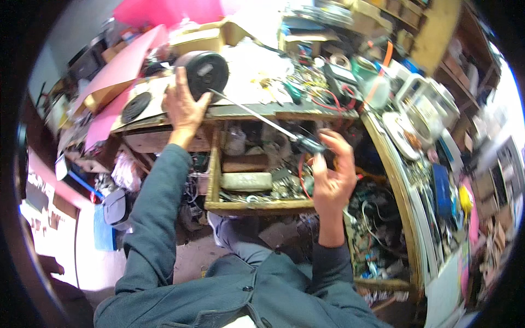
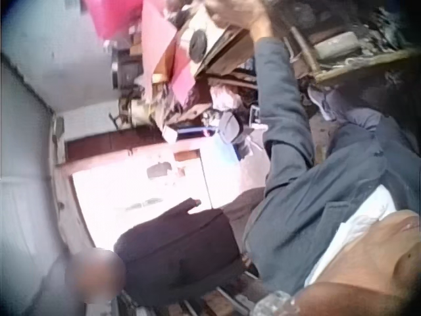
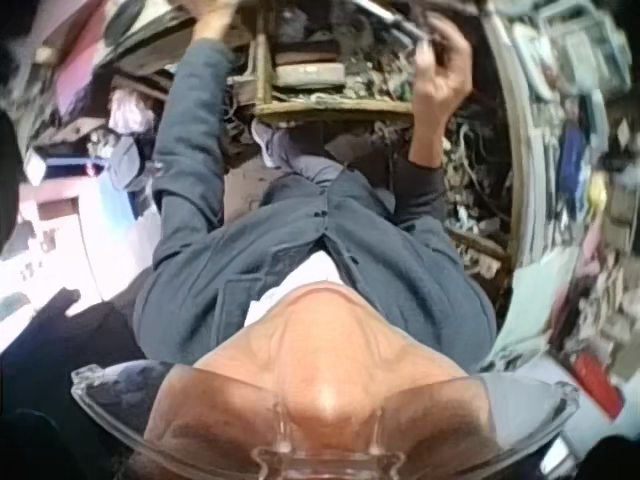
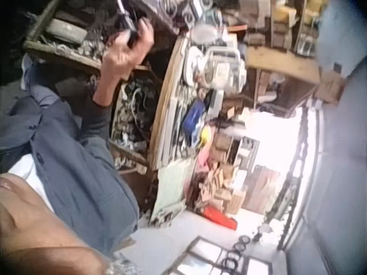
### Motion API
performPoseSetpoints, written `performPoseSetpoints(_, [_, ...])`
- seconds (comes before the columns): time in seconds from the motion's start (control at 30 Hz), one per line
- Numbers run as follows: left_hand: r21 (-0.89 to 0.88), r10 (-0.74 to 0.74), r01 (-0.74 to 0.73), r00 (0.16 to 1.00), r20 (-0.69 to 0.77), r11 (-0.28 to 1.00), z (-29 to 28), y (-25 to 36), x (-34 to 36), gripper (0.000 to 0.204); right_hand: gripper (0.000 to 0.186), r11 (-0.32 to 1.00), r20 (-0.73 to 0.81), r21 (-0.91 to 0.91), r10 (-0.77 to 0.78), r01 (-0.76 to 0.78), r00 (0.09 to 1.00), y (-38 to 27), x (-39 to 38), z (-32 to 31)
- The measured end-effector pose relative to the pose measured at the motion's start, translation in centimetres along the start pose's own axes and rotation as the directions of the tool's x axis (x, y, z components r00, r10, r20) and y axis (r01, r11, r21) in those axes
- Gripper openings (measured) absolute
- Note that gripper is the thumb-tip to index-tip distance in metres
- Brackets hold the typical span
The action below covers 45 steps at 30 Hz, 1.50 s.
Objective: The person disassembles a small electric kettle by removing the base and unscrewing the bottom cover. They then use a multimeter to test the internal heating element and wiring, checking continuity. The person reassembles the kettle by replacing the bottom cover and base.
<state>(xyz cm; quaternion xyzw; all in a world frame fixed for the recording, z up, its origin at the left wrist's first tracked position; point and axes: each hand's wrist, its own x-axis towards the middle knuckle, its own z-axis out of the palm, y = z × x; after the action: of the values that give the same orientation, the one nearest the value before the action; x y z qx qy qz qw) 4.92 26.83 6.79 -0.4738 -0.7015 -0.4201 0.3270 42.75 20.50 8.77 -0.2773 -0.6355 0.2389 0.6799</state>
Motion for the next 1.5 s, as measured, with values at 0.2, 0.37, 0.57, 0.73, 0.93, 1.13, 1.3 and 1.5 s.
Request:
performPoseSetpoints(0.2, [-0.013,0.180,-0.180,0.984,0.007,0.984,0.5,1.1,0.6,0.093,0.026,0.984,0.069,0.025,0.174,-0.176,0.982,0.2,0.3,-1.4])
performPoseSetpoints(0.37, [0.057,0.313,-0.312,0.950,-0.010,0.949,0.4,0.5,0.7,0.055,0.027,0.984,-0.038,0.027,-0.177,0.178,0.983,-0.3,1.2,1.2])
performPoseSetpoints(0.57, [0.010,0.432,-0.432,0.901,-0.037,0.902,0.5,0.6,1.0,0.008,0.035,0.963,0.063,-0.131,-0.230,0.236,0.971,-0.1,1.3,-0.4])
performPoseSetpoints(0.73, [0.024,0.475,-0.476,0.879,0.025,0.879,0.0,0.6,1.2,0.010,0.048,0.982,0.139,-0.020,0.188,-0.187,0.972,0.6,0.9,-2.2])
performPoseSetpoints(0.93, [0.052,0.491,-0.492,0.871,0.037,0.869,-0.7,0.6,1.7,0.012,0.033,0.999,0.073,-0.006,0.051,-0.051,0.996,0.1,1.3,-1.0])
performPoseSetpoints(1.13, [0.074,0.512,-0.511,0.859,0.015,0.856,-0.4,1.2,1.8,0.008,0.041,0.984,0.021,0.008,-0.179,0.179,0.984,-0.6,1.8,0.2])
performPoseSetpoints(1.3, [0.114,0.549,-0.551,0.834,0.047,0.827,-0.6,0.2,2.0,0.006,0.019,0.990,0.089,0.141,-0.035,0.023,0.995,-0.4,1.3,-0.4])
performPoseSetpoints(1.5, [0.238,0.611,-0.623,0.781,0.132,0.745,0.2,0.7,2.4,0.015,0.017,0.991,0.063,0.122,-0.056,0.048,0.996,-0.5,1.3,-1.5])
